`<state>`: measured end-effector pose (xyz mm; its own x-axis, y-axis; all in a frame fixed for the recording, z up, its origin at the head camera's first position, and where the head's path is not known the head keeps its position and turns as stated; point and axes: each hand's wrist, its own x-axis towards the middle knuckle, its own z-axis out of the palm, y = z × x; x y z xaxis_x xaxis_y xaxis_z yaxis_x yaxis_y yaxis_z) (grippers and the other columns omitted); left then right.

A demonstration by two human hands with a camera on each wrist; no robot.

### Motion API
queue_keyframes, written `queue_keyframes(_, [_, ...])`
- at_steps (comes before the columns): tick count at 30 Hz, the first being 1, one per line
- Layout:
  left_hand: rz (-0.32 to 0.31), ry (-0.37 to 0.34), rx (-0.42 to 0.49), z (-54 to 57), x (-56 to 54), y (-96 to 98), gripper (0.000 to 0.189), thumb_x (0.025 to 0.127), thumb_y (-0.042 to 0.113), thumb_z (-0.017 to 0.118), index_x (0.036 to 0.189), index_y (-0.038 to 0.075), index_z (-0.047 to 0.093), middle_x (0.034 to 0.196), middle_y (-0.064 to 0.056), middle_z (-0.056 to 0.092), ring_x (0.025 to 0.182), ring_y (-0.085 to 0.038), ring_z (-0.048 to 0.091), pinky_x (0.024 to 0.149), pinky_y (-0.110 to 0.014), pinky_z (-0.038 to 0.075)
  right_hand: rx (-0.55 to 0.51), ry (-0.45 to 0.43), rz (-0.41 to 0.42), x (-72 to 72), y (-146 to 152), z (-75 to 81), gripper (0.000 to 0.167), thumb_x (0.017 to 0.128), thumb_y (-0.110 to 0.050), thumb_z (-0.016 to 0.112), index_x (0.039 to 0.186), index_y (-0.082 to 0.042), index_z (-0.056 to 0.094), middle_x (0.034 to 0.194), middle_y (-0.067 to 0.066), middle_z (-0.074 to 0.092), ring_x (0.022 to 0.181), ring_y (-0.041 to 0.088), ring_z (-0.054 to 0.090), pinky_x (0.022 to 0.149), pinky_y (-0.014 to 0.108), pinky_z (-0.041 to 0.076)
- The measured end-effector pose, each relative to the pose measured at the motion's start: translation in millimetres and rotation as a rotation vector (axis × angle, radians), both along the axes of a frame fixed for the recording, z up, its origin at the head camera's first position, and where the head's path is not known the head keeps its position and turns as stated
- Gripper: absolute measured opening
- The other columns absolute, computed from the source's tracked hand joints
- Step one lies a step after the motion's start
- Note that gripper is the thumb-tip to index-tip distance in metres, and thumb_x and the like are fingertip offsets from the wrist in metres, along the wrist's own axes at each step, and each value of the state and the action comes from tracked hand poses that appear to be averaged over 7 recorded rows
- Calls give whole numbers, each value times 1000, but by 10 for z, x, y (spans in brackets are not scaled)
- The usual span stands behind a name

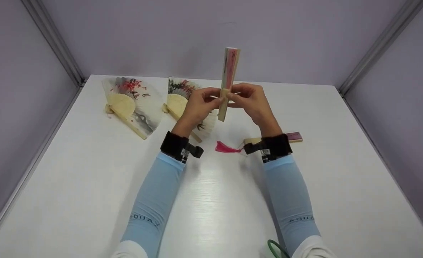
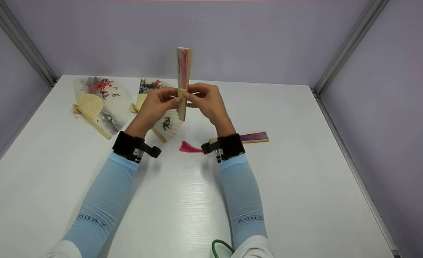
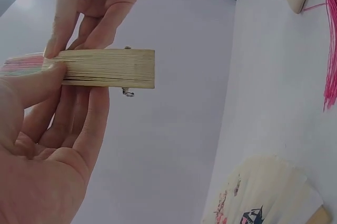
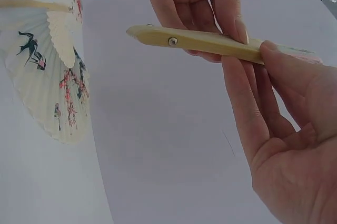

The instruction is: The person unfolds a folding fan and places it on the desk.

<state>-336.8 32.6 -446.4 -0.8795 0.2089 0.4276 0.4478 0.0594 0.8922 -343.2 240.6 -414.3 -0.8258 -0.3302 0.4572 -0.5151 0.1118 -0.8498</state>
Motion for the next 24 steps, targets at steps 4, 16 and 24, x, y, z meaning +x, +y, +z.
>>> queue_keyframes(4, [-2,-22,8,-9,-8,12,30,107,15,71,136,9,75,129,-14,77,117,-23,77,104,-35,65,-20,-18,-23,-1,-21,-11,26,103,-10,75,125,3,78,106,1,78,98,16,78,88,35,69])
queue_keyframes(16, [16,-37,127,-69,-21,20,25,103,15,76,127,6,80,122,-16,82,114,-24,80,97,-35,68,-77,-107,-51,-27,-33,-48,24,102,-9,76,123,3,79,103,0,82,97,15,82,85,35,70])
queue_keyframes(24, [-7,-63,164,-83,-45,-15,26,104,16,75,128,5,80,124,-18,81,113,-24,81,98,-36,67,-138,-151,-17,-74,-29,-75,16,101,-6,76,114,0,82,99,-2,82,94,15,81,83,36,70])
